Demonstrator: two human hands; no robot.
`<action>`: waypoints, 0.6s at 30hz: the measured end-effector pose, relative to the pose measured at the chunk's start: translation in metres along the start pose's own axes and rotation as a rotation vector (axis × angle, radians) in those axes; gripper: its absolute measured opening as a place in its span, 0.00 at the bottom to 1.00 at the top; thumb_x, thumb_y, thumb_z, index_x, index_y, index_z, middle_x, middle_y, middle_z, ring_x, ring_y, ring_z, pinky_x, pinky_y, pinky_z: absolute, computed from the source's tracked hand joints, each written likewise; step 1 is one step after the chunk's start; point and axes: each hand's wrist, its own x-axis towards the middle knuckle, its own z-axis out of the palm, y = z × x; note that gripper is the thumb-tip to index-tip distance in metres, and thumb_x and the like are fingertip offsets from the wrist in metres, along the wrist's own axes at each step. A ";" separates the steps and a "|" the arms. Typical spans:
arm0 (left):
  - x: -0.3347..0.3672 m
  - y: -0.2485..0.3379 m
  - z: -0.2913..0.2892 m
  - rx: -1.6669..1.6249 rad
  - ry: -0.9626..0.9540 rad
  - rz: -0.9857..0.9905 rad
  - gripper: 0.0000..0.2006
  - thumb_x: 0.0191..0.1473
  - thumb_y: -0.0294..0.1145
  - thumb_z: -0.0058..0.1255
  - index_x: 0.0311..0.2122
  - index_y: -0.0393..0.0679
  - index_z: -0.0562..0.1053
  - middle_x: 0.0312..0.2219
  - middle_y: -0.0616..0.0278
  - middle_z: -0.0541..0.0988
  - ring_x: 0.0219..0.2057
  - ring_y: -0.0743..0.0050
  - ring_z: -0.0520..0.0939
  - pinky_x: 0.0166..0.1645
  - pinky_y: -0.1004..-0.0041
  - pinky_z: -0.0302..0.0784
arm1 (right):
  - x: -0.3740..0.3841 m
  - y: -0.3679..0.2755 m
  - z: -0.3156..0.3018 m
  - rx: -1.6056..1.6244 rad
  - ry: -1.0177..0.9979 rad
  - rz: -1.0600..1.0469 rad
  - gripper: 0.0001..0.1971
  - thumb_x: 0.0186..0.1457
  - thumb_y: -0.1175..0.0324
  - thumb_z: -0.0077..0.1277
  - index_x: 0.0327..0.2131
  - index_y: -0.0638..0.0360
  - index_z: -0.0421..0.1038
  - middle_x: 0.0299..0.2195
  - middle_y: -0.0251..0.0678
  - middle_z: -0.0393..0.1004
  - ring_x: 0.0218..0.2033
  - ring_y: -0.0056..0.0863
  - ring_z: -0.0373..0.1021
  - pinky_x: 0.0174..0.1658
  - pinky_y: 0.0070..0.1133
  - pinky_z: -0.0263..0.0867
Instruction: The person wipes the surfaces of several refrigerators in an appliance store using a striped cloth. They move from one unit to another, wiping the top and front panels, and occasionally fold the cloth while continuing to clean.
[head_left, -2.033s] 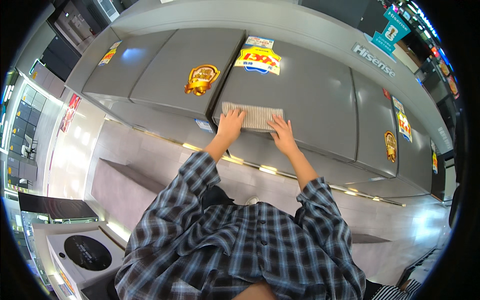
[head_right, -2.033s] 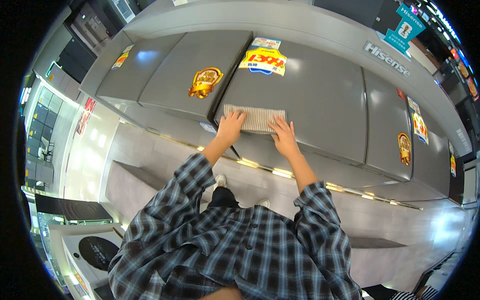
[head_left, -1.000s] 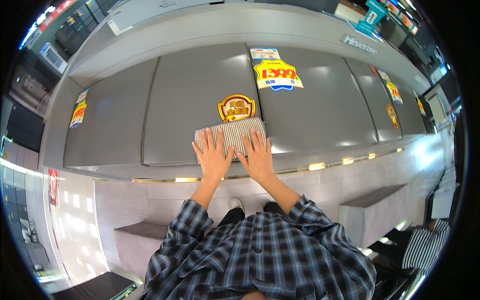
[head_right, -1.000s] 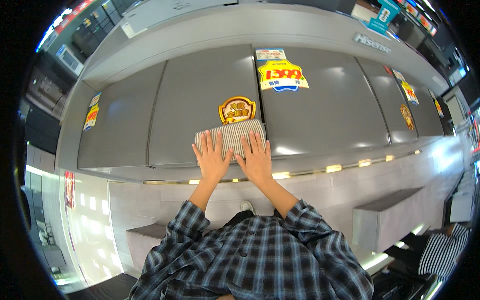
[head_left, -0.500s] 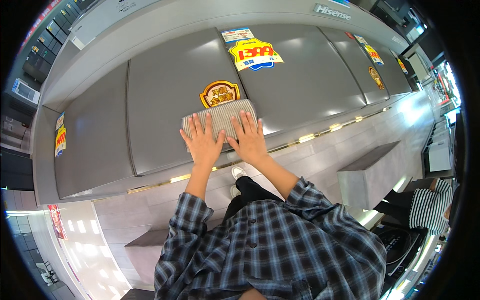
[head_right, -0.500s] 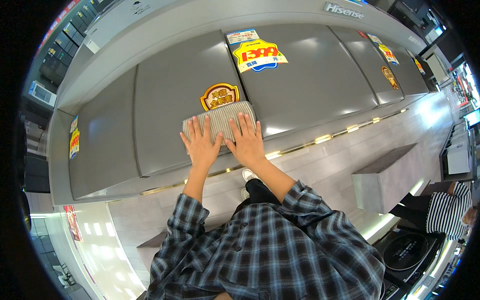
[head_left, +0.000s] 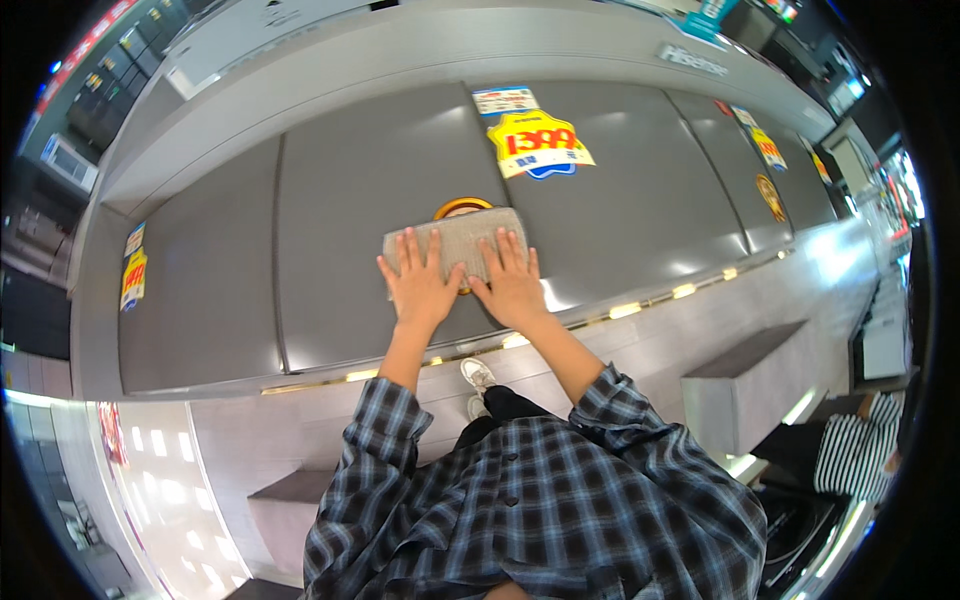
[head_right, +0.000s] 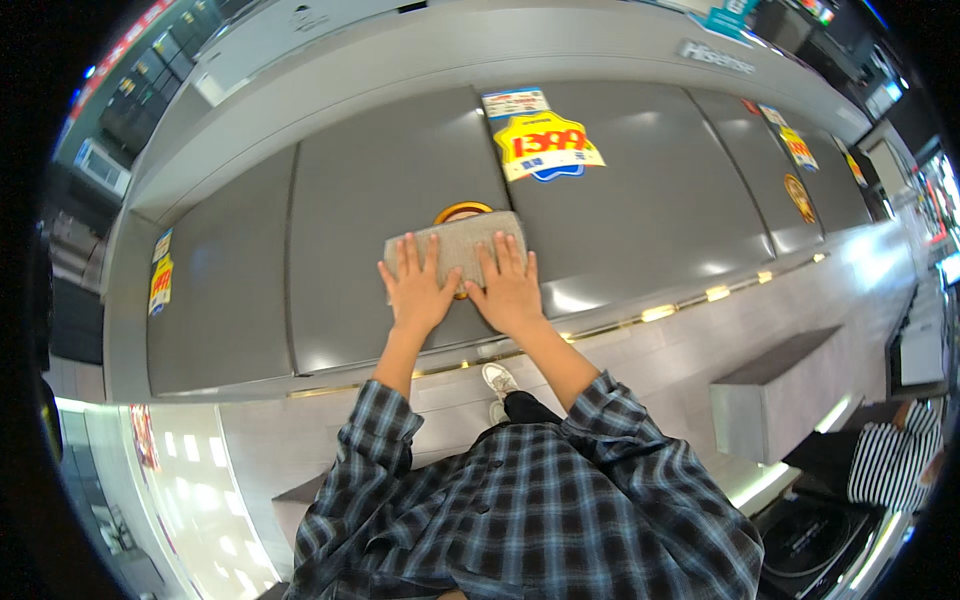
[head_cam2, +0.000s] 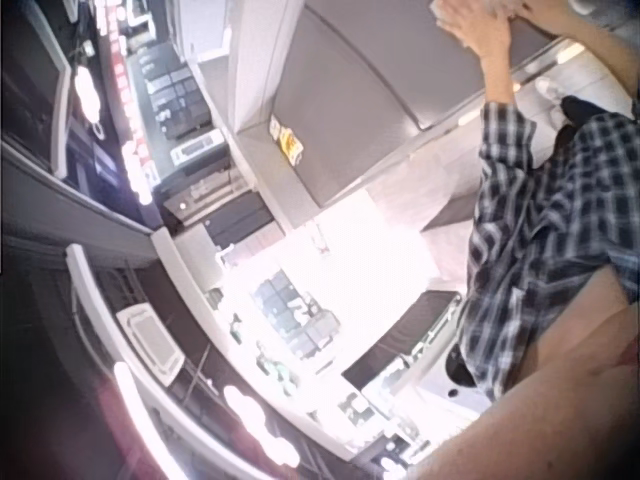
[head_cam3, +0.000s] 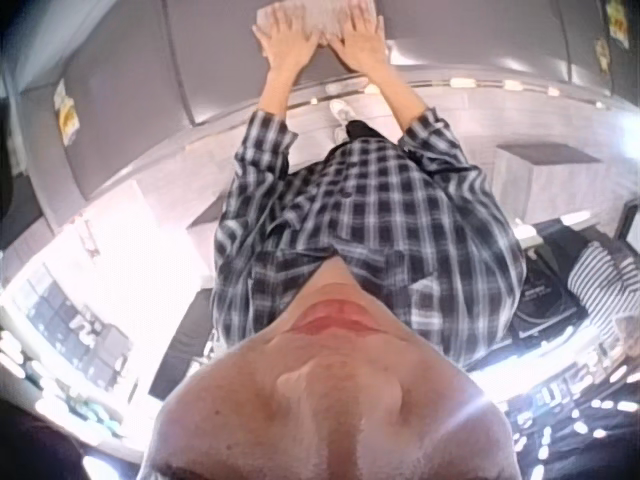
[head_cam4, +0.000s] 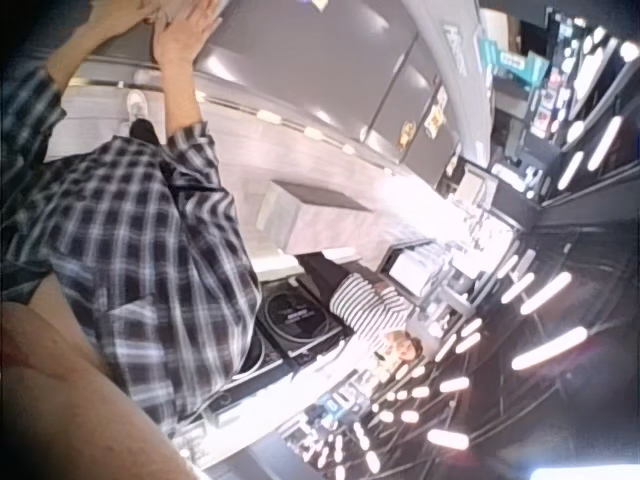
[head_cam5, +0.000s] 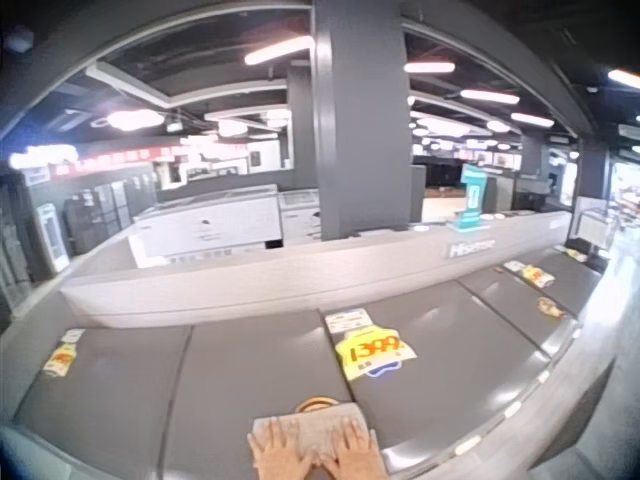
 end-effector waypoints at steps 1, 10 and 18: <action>0.005 0.000 0.000 -0.012 0.004 0.000 0.36 0.58 0.60 0.38 0.66 0.51 0.54 0.66 0.46 0.49 0.68 0.49 0.45 0.65 0.38 0.31 | 0.006 0.001 0.000 0.014 0.002 -0.005 0.35 0.60 0.45 0.39 0.65 0.53 0.50 0.68 0.48 0.42 0.69 0.42 0.38 0.67 0.46 0.36; 0.066 -0.005 0.003 0.016 -0.096 -0.044 0.37 0.58 0.61 0.36 0.67 0.52 0.51 0.67 0.46 0.47 0.68 0.49 0.44 0.66 0.38 0.31 | 0.065 0.012 -0.002 0.018 -0.027 -0.001 0.35 0.60 0.45 0.40 0.65 0.54 0.49 0.68 0.48 0.41 0.69 0.41 0.37 0.67 0.46 0.36; 0.123 -0.014 0.010 0.041 -0.126 -0.053 0.37 0.58 0.62 0.34 0.68 0.53 0.50 0.67 0.46 0.46 0.69 0.50 0.43 0.66 0.39 0.30 | 0.122 0.021 0.002 0.058 -0.006 -0.008 0.36 0.59 0.45 0.40 0.65 0.54 0.50 0.68 0.48 0.41 0.69 0.41 0.37 0.67 0.46 0.32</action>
